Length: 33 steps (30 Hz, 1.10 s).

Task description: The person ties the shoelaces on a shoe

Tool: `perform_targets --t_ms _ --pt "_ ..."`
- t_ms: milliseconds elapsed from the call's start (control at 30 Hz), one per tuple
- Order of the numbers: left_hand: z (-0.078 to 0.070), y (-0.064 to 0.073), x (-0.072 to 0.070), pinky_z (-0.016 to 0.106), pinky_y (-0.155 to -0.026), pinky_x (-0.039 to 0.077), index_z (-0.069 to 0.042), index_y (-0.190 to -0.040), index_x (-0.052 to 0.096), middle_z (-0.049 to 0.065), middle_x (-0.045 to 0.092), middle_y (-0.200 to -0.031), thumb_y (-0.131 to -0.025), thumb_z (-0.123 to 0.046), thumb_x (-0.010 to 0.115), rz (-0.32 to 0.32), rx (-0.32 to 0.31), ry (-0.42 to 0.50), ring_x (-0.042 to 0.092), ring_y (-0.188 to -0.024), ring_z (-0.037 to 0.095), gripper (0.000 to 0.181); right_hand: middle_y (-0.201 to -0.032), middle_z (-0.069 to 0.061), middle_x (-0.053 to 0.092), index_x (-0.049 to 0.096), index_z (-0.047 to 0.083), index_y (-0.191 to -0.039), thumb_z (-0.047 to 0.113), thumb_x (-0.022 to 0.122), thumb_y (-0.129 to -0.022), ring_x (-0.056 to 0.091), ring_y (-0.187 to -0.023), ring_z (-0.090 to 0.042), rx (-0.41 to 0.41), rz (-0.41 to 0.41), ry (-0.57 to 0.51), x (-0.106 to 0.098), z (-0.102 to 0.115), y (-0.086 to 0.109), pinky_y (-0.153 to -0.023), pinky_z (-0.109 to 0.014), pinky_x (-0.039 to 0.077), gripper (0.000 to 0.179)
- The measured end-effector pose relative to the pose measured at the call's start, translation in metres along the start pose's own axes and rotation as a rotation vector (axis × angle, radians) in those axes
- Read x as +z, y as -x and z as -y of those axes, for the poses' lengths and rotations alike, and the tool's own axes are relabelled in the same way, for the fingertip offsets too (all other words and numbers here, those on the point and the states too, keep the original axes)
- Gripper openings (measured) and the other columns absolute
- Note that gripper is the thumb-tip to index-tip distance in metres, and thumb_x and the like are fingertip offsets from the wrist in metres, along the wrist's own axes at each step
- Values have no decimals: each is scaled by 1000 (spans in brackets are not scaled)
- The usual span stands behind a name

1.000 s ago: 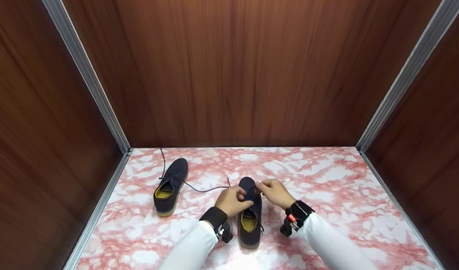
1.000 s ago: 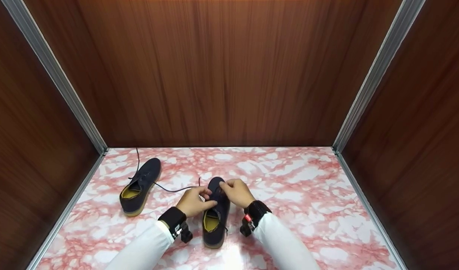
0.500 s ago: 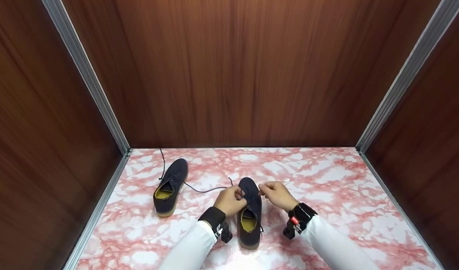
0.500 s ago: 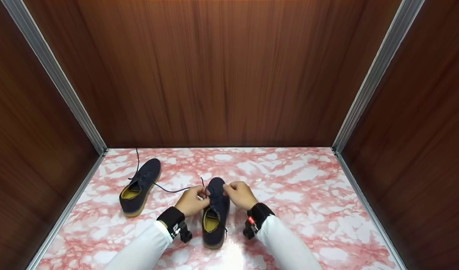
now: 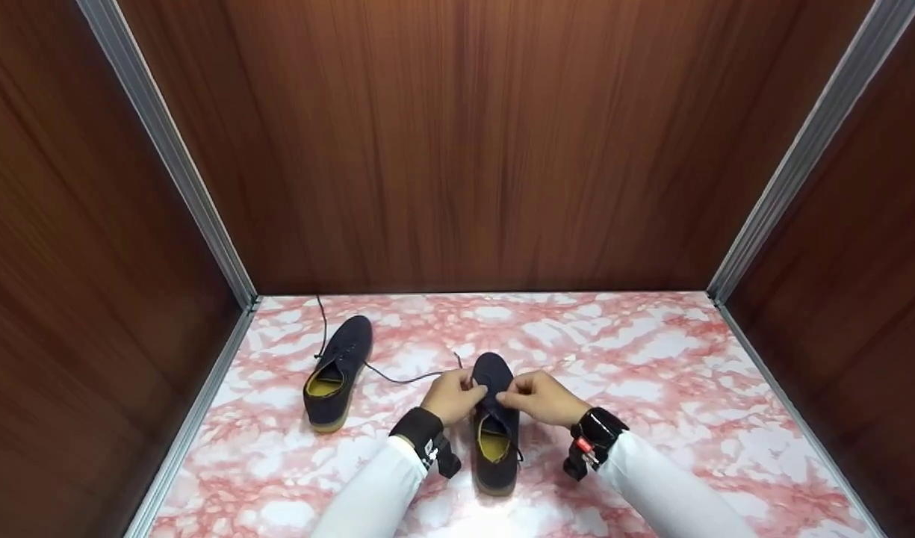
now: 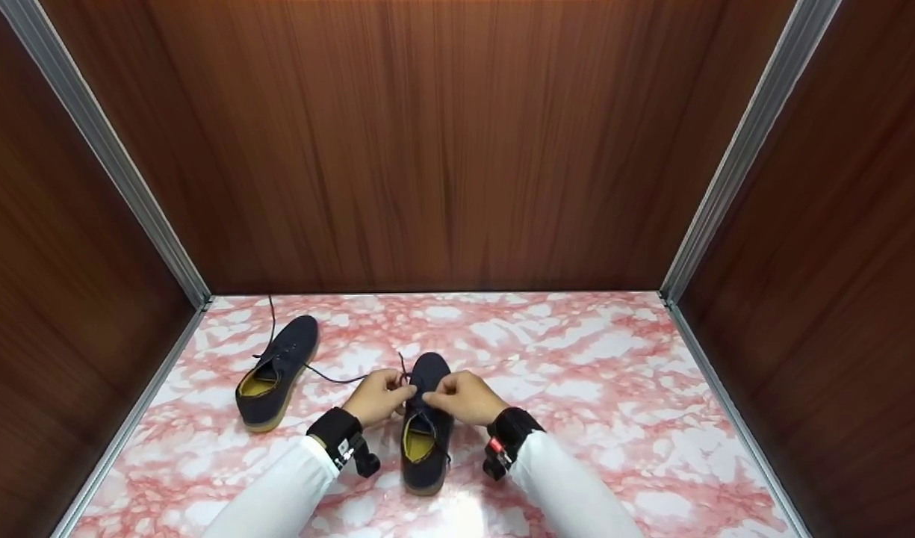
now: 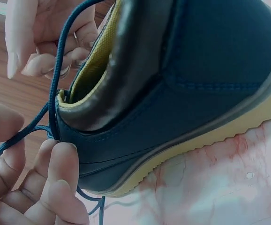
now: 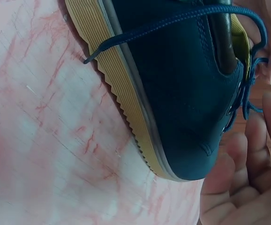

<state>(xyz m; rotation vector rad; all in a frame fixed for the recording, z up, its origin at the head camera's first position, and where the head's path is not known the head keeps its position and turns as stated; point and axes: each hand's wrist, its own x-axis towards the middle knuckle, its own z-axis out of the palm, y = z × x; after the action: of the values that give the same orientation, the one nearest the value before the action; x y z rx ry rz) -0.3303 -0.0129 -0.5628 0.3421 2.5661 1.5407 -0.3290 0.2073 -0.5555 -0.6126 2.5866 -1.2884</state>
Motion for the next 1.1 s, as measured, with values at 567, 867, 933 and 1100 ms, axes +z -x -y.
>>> perform_targets --t_ms 567,867,933,1100 --pt "4 -3 -6 20 -53 45 -15 -71 53 16 76 -91 -102 -26 64 -53 -52 68 74 -71 34 35 -59 14 59 73 10 -68 29 88 -83 47 -56 0 -8 108 123 9 7 -1 -53 -16 37 29" --pt "9 -1 -9 20 -52 45 -16 -71 52 22 75 -97 -103 -27 62 -53 -69 92 76 -81 43 35 -65 12 59 69 6 -76 16 83 -87 51 -60 1 -47 124 81 3 6 1 -57 -15 41 21" --pt "11 -1 -10 19 -53 45 -17 -70 52 20 74 -92 -103 -27 63 -50 -57 86 76 -82 44 36 -67 11 60 69 6 -78 14 83 -87 52 -61 1 -51 126 61 2 5 1 -57 -15 41 19" --pt "15 -2 -13 19 -54 46 -14 -73 54 4 66 -73 -99 -22 70 -27 -20 90 75 -83 48 32 -74 3 65 70 4 -88 10 81 -89 56 -65 0 -56 142 15 -1 1 1 -60 -16 45 12"
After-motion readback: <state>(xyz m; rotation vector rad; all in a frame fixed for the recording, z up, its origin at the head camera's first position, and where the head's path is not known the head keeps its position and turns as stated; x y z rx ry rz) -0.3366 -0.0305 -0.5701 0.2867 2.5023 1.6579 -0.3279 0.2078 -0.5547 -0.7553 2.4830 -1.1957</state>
